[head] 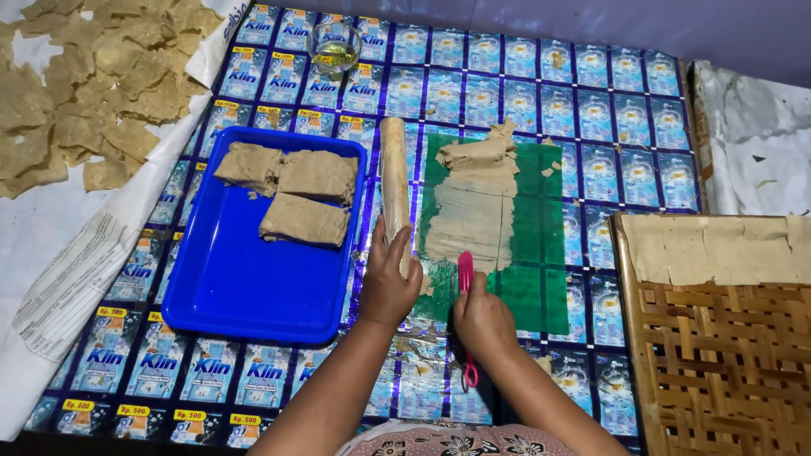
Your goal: Flattening and cutting dough into squares using a rolling pin and a plastic scraper.
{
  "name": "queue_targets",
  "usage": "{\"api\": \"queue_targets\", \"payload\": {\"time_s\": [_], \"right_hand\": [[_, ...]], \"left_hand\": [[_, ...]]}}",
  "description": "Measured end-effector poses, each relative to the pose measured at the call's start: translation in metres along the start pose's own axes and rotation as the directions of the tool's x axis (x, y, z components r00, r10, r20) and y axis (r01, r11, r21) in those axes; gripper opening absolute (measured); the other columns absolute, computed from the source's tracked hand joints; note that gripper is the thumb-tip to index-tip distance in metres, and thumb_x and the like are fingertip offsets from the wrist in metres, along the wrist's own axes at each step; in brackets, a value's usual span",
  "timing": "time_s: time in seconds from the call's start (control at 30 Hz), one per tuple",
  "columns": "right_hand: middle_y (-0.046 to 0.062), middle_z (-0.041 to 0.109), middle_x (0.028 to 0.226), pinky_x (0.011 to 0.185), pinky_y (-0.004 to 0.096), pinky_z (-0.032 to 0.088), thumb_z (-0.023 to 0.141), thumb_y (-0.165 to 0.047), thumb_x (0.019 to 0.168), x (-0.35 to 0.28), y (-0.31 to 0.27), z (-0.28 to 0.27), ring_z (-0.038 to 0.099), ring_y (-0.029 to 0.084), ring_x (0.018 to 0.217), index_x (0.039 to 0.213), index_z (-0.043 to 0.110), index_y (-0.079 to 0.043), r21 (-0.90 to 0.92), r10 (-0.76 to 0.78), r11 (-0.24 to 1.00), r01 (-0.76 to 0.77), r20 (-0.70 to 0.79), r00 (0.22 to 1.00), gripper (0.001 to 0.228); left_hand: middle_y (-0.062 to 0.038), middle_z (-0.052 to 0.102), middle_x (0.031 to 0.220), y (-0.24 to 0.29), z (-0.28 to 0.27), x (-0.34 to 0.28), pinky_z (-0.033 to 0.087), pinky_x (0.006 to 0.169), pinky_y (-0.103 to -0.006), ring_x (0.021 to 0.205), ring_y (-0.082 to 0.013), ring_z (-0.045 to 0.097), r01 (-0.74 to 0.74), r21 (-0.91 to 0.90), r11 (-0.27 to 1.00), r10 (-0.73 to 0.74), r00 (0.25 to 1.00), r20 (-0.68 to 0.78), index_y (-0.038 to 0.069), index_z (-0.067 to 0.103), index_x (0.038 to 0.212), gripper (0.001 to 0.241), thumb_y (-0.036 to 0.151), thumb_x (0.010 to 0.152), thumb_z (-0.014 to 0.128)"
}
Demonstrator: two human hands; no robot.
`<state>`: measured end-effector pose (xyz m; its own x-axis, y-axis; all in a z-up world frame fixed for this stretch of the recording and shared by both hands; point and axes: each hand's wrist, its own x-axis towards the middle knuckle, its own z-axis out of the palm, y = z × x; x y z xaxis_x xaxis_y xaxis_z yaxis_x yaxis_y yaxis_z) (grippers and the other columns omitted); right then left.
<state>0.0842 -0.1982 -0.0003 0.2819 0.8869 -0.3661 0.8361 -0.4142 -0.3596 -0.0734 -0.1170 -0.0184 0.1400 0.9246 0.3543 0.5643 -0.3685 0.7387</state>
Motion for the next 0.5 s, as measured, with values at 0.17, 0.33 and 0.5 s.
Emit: {"api": "queue_targets", "payload": {"time_s": [0.17,0.33,0.5], "right_hand": [[0.028,0.073,0.091,0.086,0.063,0.056,0.034,-0.033,0.100,0.013,-0.001,0.008,0.071,0.053,0.096,0.127,0.038,-0.008,-0.021,0.057,0.998,-0.057,0.020,0.998,0.037],[0.028,0.073,0.094,0.088,0.064,0.054,0.032,-0.031,0.101,0.026,-0.009,0.002,0.070,0.054,0.100,0.127,0.036,-0.007,-0.009,0.075,0.997,-0.075,0.020,0.997,0.036],[0.025,0.073,0.097,0.089,0.061,0.055,0.031,-0.032,0.101,0.037,-0.016,-0.005,0.070,0.052,0.102,0.125,0.038,-0.008,-0.033,0.092,0.995,-0.092,0.006,0.996,0.035]], "left_hand": [[-0.031,0.034,0.157,0.000,-0.001,0.000,0.050,0.106,-0.0523,0.139,-0.0492,0.044,-0.001,-0.006,1.000,0.001,1.000,0.004,0.016,0.058,0.140,0.052,0.011,0.088,0.062],[-0.031,0.035,0.156,-0.003,0.000,0.001,0.050,0.106,-0.0524,0.139,-0.0494,0.044,-0.014,-0.002,1.000,0.014,1.000,-0.005,0.017,0.058,0.140,0.052,0.011,0.088,0.062],[-0.033,0.035,0.155,0.002,-0.005,0.003,0.051,0.105,-0.0532,0.137,-0.0506,0.045,-0.002,-0.020,1.000,0.003,1.000,0.015,0.013,0.059,0.137,0.049,0.009,0.088,0.062]]}}
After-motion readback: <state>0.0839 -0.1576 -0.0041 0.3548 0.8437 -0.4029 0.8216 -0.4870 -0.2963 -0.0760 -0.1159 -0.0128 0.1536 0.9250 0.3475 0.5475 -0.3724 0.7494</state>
